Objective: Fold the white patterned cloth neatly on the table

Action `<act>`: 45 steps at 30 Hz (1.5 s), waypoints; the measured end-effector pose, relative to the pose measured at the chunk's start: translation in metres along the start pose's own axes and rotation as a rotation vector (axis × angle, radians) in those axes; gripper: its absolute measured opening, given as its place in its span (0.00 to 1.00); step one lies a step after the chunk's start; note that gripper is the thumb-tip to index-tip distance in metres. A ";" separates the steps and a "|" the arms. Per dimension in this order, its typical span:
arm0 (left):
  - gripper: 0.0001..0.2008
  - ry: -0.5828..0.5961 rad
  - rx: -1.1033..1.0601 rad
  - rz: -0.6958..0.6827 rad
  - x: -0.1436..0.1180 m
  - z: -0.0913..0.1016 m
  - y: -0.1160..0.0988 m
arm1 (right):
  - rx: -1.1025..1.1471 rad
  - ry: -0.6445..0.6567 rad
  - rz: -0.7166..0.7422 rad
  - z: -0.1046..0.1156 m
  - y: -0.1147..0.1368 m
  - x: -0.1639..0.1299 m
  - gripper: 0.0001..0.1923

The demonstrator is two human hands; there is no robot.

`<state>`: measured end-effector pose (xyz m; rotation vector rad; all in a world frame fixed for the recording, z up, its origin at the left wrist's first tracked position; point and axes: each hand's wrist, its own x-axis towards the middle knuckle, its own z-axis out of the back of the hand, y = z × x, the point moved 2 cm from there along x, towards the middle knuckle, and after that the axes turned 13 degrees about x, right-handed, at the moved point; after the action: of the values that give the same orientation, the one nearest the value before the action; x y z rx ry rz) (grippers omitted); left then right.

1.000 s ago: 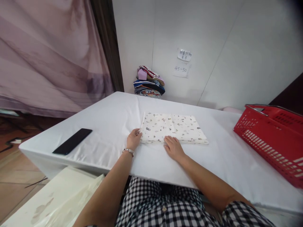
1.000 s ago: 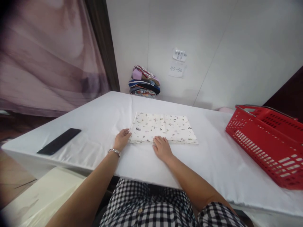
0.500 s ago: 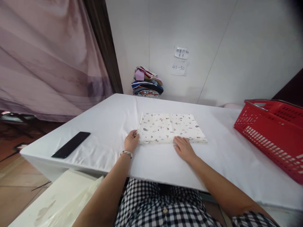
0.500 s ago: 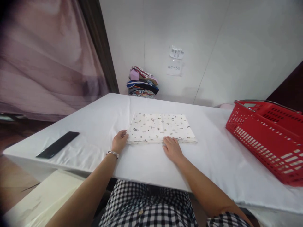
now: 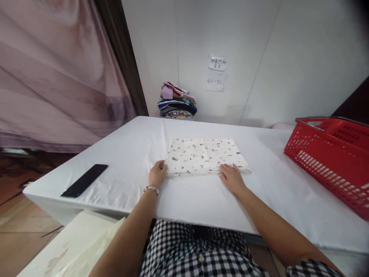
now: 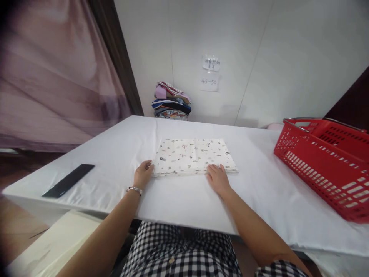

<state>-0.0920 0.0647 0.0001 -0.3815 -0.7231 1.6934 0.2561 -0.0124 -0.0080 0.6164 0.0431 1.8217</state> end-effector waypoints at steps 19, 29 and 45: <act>0.16 0.008 0.023 0.014 -0.001 0.003 -0.003 | 0.125 -0.094 -0.236 0.017 -0.059 -0.013 0.18; 0.15 0.009 0.021 0.010 0.001 0.000 0.000 | 0.166 -0.131 -0.288 0.029 -0.078 -0.012 0.19; 0.14 0.005 0.022 0.009 0.000 0.001 -0.001 | 0.251 -0.203 -0.328 0.020 -0.092 -0.015 0.19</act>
<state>-0.0918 0.0641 0.0016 -0.3743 -0.6995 1.7064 0.3484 0.0002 -0.0266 0.9123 0.2265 1.4400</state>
